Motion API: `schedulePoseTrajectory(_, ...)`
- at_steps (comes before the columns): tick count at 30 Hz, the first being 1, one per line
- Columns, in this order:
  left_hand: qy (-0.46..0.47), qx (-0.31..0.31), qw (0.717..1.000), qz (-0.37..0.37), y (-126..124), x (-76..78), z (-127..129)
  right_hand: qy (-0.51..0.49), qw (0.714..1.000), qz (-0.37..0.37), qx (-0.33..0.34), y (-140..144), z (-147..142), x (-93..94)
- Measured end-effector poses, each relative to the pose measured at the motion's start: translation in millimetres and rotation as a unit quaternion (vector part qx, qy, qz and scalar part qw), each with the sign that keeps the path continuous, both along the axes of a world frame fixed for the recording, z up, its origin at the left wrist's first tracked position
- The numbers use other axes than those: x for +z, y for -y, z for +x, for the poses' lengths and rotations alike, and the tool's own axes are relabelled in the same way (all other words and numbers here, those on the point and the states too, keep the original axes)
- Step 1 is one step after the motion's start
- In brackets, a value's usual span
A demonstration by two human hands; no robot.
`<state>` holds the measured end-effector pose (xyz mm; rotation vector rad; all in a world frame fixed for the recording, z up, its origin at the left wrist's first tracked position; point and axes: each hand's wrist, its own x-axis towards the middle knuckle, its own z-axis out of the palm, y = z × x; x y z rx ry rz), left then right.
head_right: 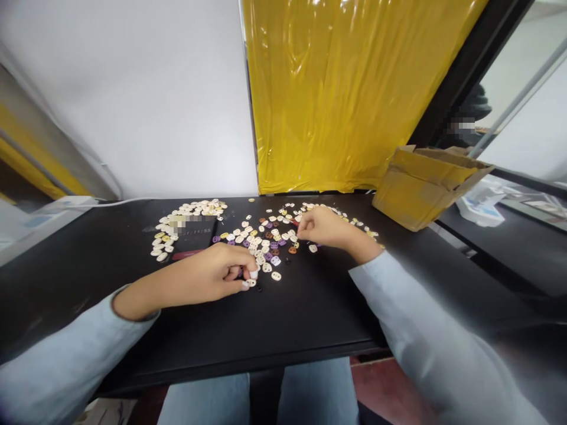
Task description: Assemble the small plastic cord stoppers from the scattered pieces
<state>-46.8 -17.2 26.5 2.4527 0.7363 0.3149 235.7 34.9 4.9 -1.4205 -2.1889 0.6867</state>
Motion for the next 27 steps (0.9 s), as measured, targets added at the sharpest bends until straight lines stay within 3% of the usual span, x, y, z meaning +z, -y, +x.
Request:
schedulePoseTrajectory(7,-0.009,0.009,0.995,0.101,10.7,-9.3,12.7,0.092,0.995,-0.039,-0.006,16.4,-21.7,9.1)
schedulePoseTrajectory(13,-0.019,-0.017,0.993,0.114,13.4,-19.0,17.9,0.083,0.996,-0.041,-0.019,19.0,-26.1,6.8)
schedulePoseTrajectory(18,0.023,0.009,0.993,0.113,10.3,-22.1,19.6,0.011,0.997,-0.071,0.031,20.3,-19.7,12.7)
schedulePoseTrajectory(23,0.145,0.129,0.981,0.025,3.8,-28.2,23.5,-0.160,0.974,-0.135,0.083,28.8,-31.4,17.1)
schedulePoseTrajectory(27,0.225,0.169,0.957,-0.068,1.4,-30.2,25.7,-0.259,0.949,-0.162,0.083,33.5,-44.4,11.1)
